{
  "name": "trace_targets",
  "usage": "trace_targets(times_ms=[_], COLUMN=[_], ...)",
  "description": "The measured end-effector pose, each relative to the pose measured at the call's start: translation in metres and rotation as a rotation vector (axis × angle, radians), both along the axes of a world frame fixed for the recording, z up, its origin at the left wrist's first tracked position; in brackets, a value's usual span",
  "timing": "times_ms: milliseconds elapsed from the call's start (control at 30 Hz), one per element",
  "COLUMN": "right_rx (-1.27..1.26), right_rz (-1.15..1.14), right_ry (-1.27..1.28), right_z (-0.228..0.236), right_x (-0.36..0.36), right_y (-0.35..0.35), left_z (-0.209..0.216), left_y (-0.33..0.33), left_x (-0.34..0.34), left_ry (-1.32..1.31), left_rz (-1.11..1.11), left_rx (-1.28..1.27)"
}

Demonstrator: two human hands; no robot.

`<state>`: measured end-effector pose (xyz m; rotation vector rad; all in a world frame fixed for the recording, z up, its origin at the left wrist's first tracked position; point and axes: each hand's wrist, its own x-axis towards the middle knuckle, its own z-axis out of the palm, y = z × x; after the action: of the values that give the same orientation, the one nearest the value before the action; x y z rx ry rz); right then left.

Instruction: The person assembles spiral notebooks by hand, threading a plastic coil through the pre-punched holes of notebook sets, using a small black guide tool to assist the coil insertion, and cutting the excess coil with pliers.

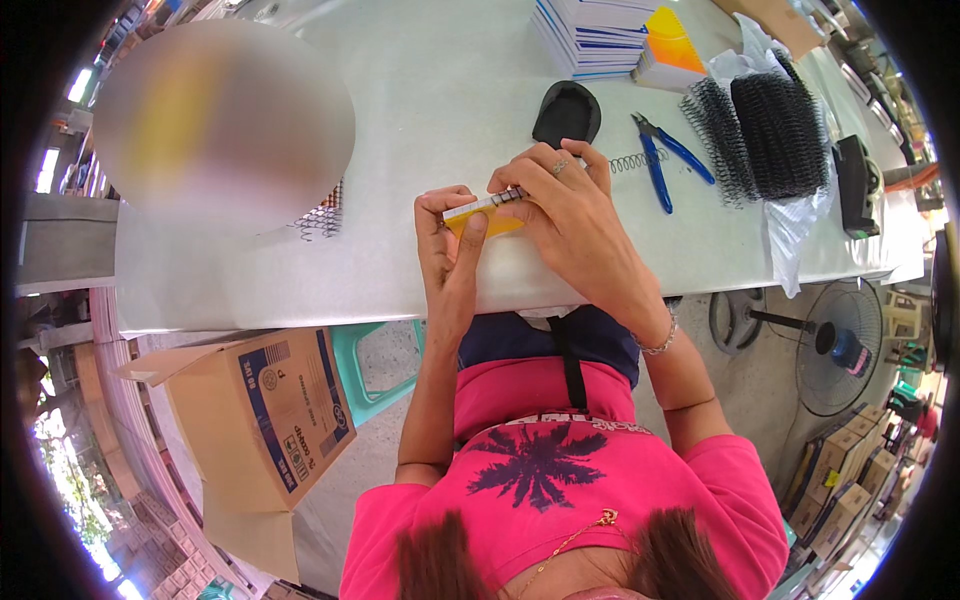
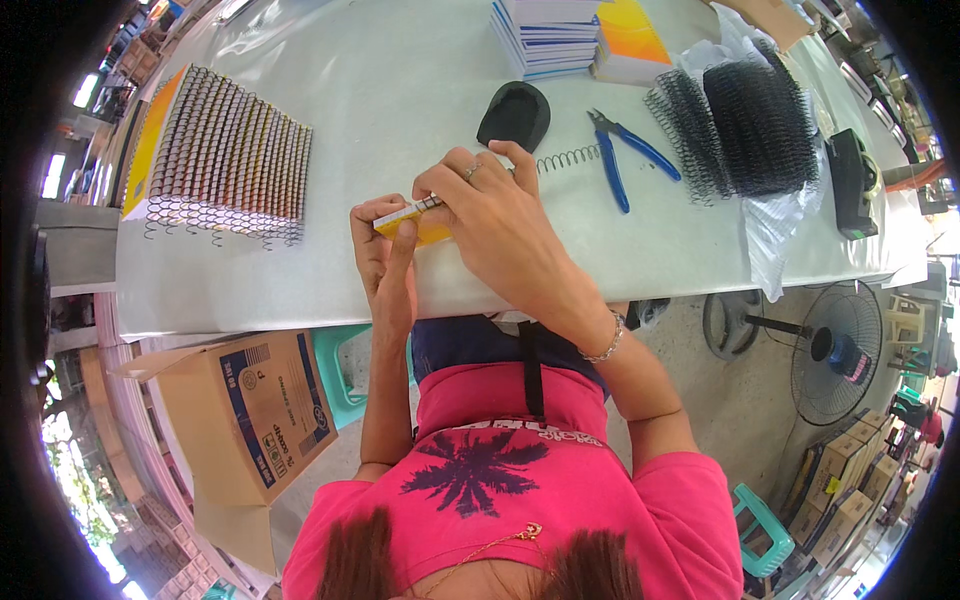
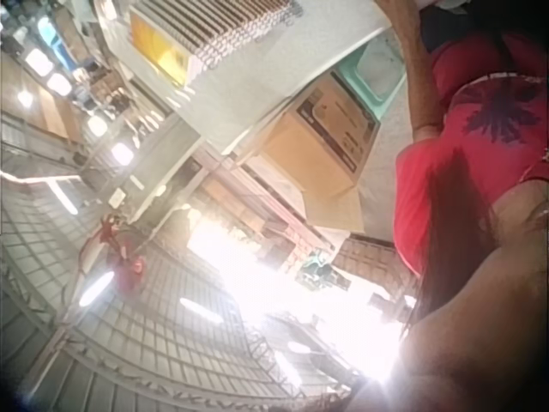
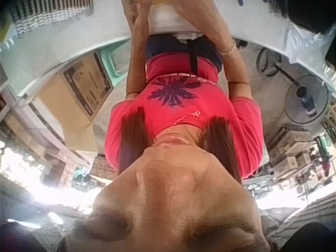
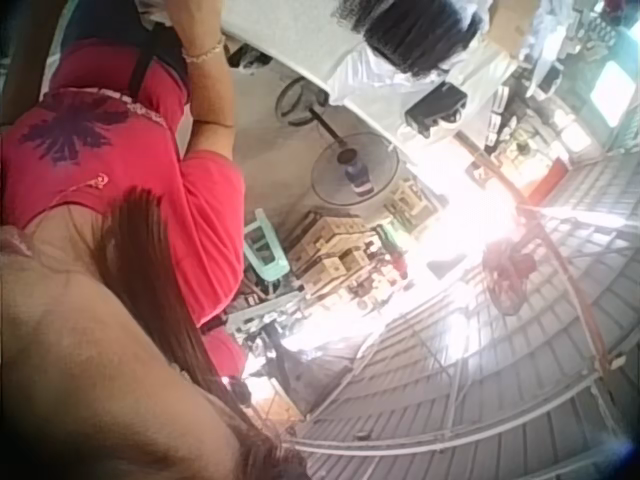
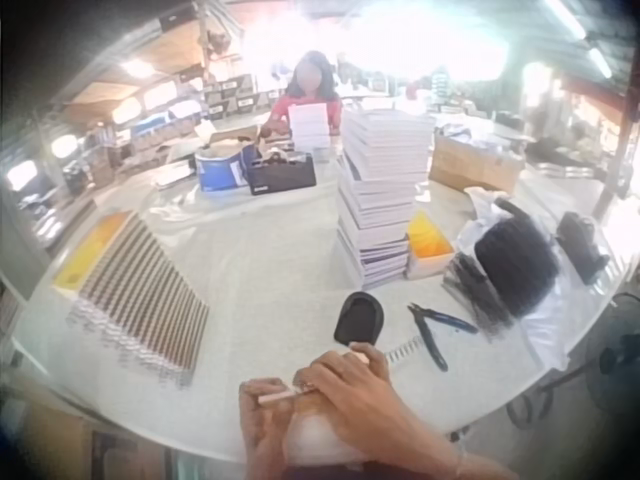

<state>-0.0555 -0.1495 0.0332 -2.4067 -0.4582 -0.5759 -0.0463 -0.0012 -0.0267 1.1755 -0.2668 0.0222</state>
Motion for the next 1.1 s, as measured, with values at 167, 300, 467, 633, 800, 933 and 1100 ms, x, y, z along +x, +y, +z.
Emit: trace_targets(times_ms=[167, 300, 467, 633, 800, 933, 1100], right_rx=[-0.031, -0.042, -0.009, -0.059, -0.035, 0.012, -0.07], right_rz=[-0.006, 0.006, -0.003, -0.015, -0.04, -0.06, -0.042], right_ry=[-0.066, -0.032, 0.002, 0.027, 0.048, -0.005, 0.027], right_z=[-0.0029, -0.0001, 0.0004, -0.001, 0.002, -0.0038, -0.0014], right_x=[0.0029, 0.0021, -0.0003, -0.0017, -0.0015, 0.0006, -0.0004], right_y=[0.0021, 0.0007, 0.0004, -0.0015, 0.0002, 0.0029, 0.0034], left_z=[-0.0042, -0.0042, -0.01, -0.0043, -0.0057, -0.007, -0.0098], left_y=[0.0023, 0.0028, 0.004, 0.0022, 0.0053, 0.0046, 0.0036], left_x=[0.001, 0.0015, 0.0034, 0.0025, 0.003, 0.0031, 0.0029], left_ry=[-0.018, -0.089, -0.061, -0.003, 0.019, 0.018, 0.021], left_rz=[0.007, 0.046, 0.097, 0.101, 0.096, 0.102, 0.124], left_rx=[0.028, 0.123, 0.128, 0.123, 0.109, 0.117, 0.04])
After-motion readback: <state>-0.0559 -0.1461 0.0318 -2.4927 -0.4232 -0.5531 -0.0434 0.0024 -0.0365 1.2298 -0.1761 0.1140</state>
